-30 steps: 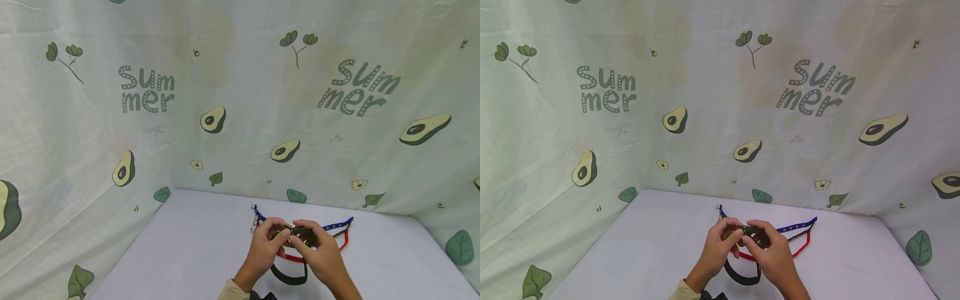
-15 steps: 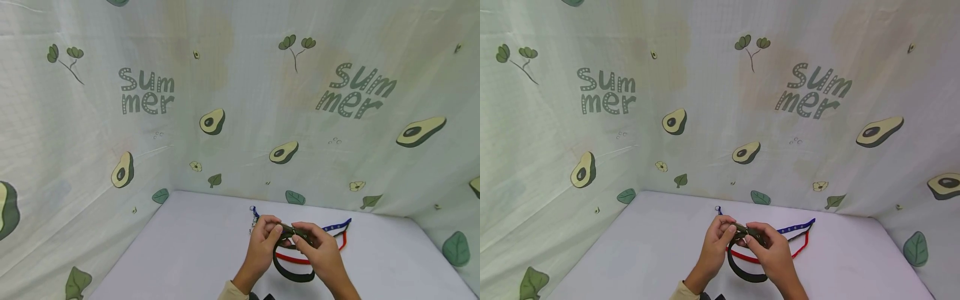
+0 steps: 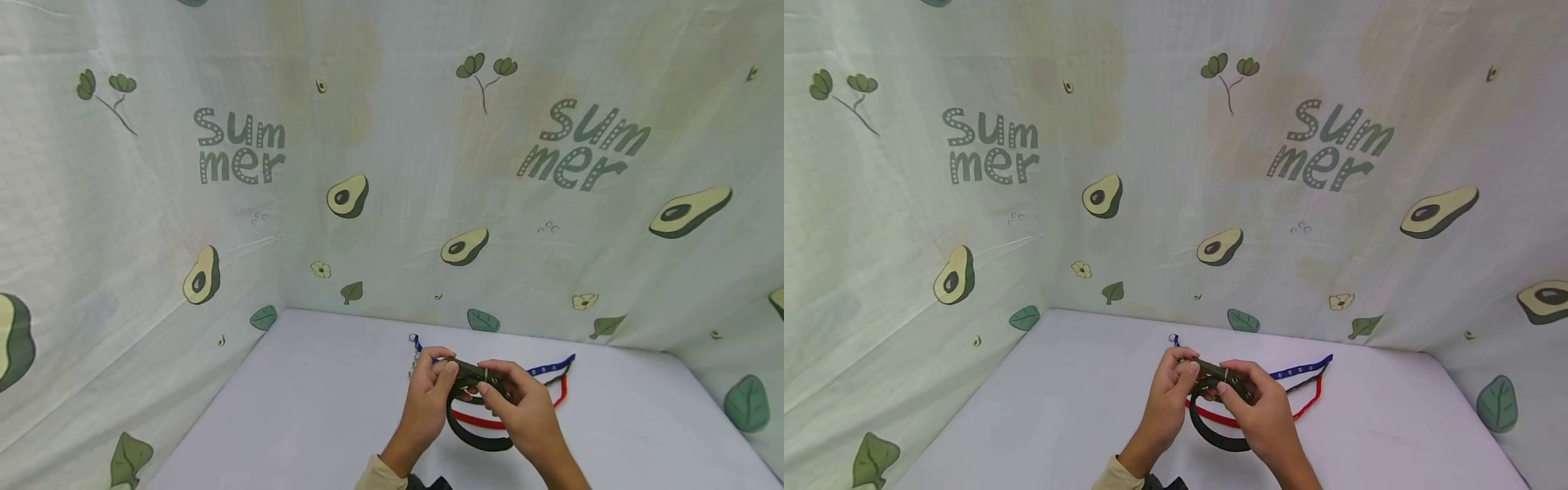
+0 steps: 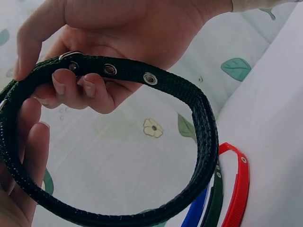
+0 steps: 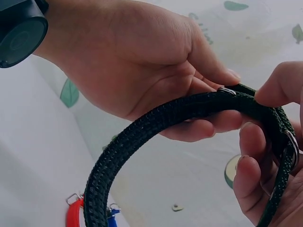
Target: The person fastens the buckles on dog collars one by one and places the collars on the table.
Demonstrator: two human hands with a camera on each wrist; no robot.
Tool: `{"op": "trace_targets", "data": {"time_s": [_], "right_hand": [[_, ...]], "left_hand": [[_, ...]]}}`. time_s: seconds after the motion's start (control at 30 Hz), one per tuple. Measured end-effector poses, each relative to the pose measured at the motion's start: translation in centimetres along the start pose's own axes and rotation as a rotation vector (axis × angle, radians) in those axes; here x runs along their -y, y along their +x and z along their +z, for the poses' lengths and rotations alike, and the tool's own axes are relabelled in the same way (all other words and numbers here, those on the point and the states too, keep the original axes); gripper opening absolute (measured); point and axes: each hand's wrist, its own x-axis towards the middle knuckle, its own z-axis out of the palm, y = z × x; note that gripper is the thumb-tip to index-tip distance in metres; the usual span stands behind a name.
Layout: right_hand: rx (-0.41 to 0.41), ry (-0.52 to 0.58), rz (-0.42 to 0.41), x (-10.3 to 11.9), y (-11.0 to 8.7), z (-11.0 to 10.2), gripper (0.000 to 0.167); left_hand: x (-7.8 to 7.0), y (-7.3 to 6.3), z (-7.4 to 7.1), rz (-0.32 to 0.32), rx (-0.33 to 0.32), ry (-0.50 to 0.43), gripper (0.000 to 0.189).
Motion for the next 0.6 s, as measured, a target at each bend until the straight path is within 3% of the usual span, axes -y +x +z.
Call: {"op": "trace_targets", "data": {"time_s": [0.6], "right_hand": [[-0.058, 0.039, 0.005, 0.03, 0.12, 0.17, 0.022]], "left_hand": [[-0.22, 0.09, 0.06, 0.024, -0.052, -0.04, 0.027]]}}
